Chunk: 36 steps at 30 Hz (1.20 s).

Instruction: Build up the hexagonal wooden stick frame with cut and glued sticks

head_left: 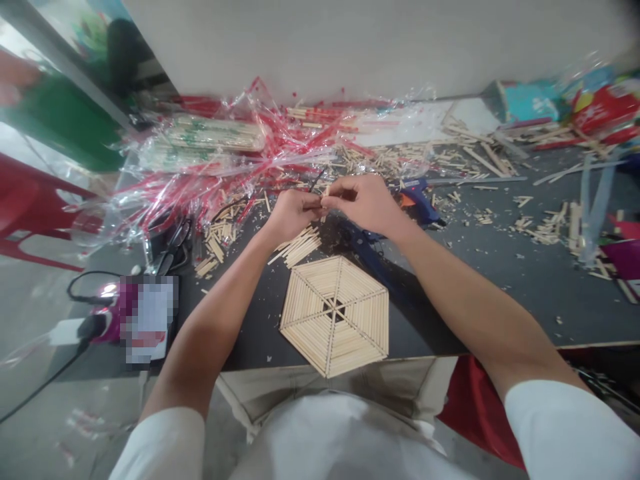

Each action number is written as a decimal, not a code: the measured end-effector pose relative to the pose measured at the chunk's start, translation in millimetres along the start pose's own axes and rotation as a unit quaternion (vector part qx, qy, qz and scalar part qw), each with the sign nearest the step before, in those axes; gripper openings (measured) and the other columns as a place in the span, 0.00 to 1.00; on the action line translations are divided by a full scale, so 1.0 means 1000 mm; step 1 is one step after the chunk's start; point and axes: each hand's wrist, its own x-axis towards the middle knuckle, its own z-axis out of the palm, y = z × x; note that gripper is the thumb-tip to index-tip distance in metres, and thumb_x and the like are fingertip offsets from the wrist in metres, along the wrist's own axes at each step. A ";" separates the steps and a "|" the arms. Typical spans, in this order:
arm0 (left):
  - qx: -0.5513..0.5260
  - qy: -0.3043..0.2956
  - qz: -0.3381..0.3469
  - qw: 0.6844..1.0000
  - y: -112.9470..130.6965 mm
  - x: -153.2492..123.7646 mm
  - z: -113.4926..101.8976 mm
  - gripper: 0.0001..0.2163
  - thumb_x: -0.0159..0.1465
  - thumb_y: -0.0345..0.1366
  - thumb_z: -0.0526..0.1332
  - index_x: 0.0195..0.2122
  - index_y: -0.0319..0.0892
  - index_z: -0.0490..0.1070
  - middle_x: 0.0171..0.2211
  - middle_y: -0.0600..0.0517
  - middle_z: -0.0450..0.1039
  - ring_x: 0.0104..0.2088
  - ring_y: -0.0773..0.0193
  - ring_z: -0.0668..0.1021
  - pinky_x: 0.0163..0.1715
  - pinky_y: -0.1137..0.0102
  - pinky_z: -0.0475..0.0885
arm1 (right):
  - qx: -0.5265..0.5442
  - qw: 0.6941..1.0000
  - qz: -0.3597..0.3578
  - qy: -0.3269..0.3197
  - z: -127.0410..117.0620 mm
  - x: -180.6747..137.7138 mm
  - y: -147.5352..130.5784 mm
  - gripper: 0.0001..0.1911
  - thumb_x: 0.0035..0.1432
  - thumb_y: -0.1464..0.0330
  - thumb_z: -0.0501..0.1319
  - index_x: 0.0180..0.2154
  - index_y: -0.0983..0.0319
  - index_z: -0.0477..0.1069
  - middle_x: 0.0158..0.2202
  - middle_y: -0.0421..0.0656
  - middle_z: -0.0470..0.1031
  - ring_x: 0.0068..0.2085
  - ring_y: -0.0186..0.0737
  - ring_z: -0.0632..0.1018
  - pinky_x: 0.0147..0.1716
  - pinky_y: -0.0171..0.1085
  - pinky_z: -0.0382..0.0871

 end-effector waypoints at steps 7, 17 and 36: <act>0.018 0.013 0.013 1.000 0.011 -0.001 0.000 0.11 0.65 0.38 0.69 0.26 0.40 0.79 0.23 0.56 0.76 0.30 0.66 0.78 0.35 0.71 0.74 | 0.060 0.997 0.033 0.029 -0.002 0.002 -0.001 0.15 0.58 0.56 0.72 0.29 0.60 0.79 0.29 0.43 0.80 0.32 0.39 0.75 0.37 0.41 0.70; -0.168 -0.039 -0.081 0.982 0.035 -0.003 0.008 0.08 0.66 0.27 0.64 0.29 0.38 0.80 0.32 0.47 0.86 0.30 0.66 0.86 0.37 0.70 0.83 | 0.037 0.996 0.080 0.006 -0.019 -0.001 -0.012 0.23 0.61 0.47 0.70 0.29 0.60 0.78 0.26 0.43 0.77 0.31 0.40 0.77 0.37 0.43 0.72; -0.215 -0.093 -0.143 0.962 0.014 -0.004 -0.022 0.07 0.69 0.36 0.70 0.38 0.35 0.81 0.38 0.39 0.86 0.35 0.58 0.88 0.40 0.63 0.85 | -0.472 0.852 0.062 -0.216 -0.032 -0.118 -0.010 0.35 0.67 0.65 0.59 0.65 0.87 0.67 0.59 0.73 0.74 0.60 0.74 0.75 0.61 0.57 0.71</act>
